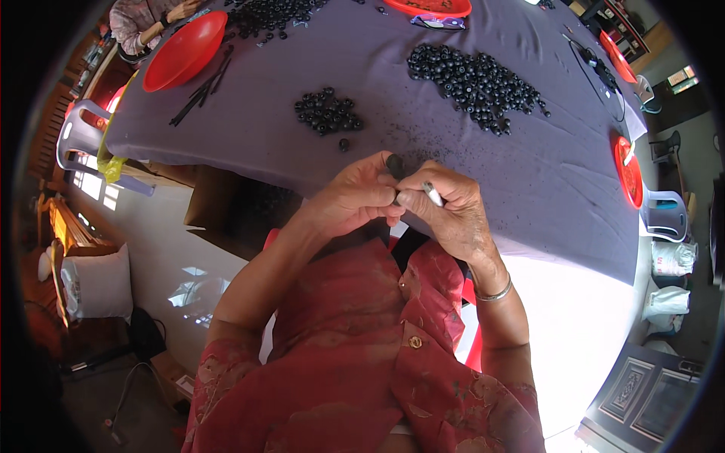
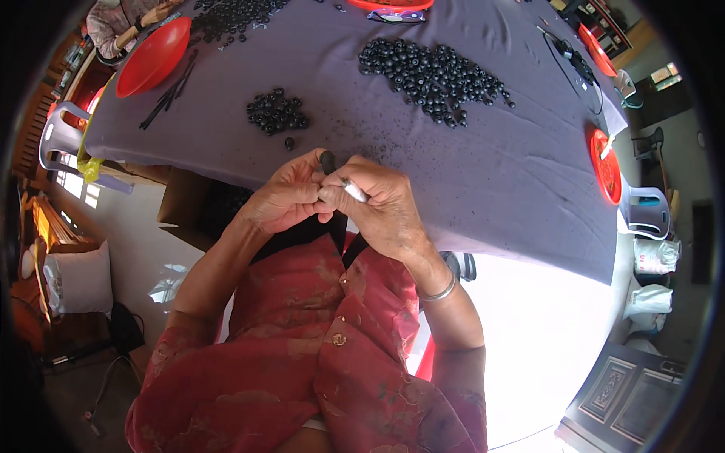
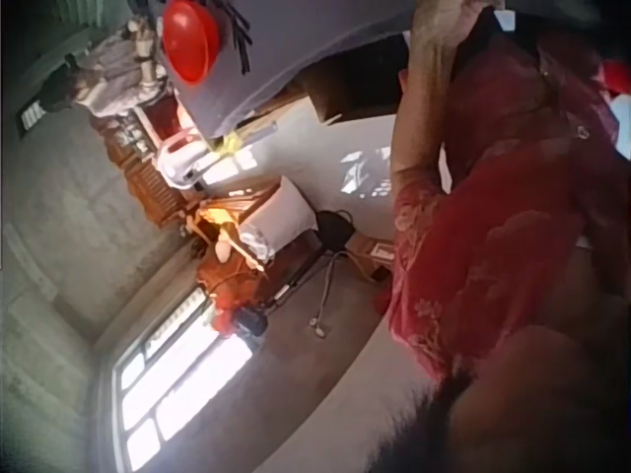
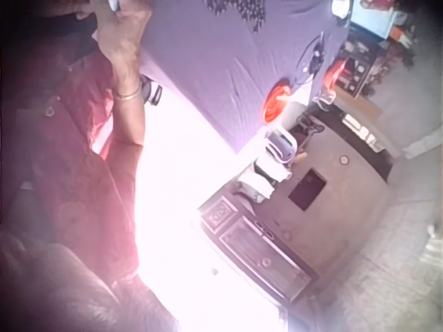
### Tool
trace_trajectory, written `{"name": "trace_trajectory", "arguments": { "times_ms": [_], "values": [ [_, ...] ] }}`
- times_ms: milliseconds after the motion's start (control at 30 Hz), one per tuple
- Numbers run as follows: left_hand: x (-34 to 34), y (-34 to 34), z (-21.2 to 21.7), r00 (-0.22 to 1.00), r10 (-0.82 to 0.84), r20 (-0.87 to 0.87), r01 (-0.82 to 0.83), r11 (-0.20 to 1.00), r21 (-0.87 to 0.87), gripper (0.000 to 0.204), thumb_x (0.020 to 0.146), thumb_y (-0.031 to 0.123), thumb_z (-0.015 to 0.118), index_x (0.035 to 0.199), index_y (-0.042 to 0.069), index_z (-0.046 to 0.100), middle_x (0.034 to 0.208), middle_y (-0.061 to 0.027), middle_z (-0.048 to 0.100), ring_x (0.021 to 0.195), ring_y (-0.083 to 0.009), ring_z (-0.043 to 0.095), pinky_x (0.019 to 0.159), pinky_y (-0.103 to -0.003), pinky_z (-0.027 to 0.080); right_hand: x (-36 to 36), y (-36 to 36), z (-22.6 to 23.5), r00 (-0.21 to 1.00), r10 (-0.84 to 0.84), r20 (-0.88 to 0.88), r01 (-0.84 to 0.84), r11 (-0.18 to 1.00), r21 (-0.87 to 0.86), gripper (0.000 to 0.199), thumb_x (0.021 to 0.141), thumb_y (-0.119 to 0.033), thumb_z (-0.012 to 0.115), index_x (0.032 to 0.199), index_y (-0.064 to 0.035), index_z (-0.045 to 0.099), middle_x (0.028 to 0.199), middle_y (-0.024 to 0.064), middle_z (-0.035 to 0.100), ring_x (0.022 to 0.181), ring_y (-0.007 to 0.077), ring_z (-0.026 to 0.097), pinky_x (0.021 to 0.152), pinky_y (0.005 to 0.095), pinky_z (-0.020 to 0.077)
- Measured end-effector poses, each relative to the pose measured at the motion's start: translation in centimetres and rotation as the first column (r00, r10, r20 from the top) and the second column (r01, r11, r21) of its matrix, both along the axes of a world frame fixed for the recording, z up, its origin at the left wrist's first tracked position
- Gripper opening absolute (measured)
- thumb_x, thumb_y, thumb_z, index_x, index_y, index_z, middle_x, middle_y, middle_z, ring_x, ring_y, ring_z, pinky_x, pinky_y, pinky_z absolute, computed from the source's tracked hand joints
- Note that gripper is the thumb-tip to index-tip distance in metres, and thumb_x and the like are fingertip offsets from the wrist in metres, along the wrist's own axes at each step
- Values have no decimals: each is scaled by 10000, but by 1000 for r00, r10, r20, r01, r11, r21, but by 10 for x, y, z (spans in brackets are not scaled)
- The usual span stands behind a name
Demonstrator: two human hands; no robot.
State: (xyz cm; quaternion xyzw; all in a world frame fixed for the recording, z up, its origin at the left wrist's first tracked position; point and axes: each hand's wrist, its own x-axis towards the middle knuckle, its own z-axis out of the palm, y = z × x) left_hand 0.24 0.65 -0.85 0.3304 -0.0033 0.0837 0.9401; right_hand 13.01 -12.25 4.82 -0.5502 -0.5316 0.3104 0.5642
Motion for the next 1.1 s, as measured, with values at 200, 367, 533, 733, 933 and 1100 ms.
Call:
{"name": "trace_trajectory", "arguments": {
  "times_ms": [200,367,533,733,933,1100],
  "values": [
    [-10,24,19,877,418,-239,-252,821,512,188,815,37,662,975,30,563,762,-47,598,684,-113,576,612,-258,494,35,24,1,931,-263,252,322,917,-234,153,854,-145,642,803,-1,660,632,26,594,591,92,519,566,260,424],
    [-21,56,0,519,854,-31,-205,160,966,299,709,142,753,925,-22,628,686,-100,599,610,-127,578,583,-311,453,97,63,-11,684,-295,667,532,827,-181,186,799,-191,655,771,-7,642,627,100,605,547,161,546,578,328,459],
    [-12,66,-18,440,877,195,-231,-99,968,290,722,119,762,935,-24,624,646,-63,579,583,-114,538,549,-272,439,126,109,-31,588,-382,713,597,800,-64,194,769,-222,675,778,-32,636,679,140,628,611,261,598,642,370,478],
    [-11,62,-18,383,916,121,-359,27,933,297,731,139,753,915,-42,607,641,-95,607,582,-129,552,563,-294,451,122,153,-32,523,-222,823,578,802,-151,198,788,-256,678,898,-93,666,884,157,670,887,347,640,778,431,516],
    [-8,43,-4,433,901,6,-488,229,842,200,816,146,706,863,-22,608,595,29,528,559,-14,429,488,-217,367,110,166,-27,426,-95,900,589,784,-196,193,787,-249,660,909,-100,677,935,149,673,920,351,634,795,444,516],
    [-10,30,15,625,773,-106,-533,522,667,151,876,167,649,805,39,612,594,85,467,518,1,364,450,-205,285,89,123,-12,748,-192,635,361,921,-145,183,752,-173,700,868,-38,656,752,61,650,676,183,604,628,320,476]
  ]
}}
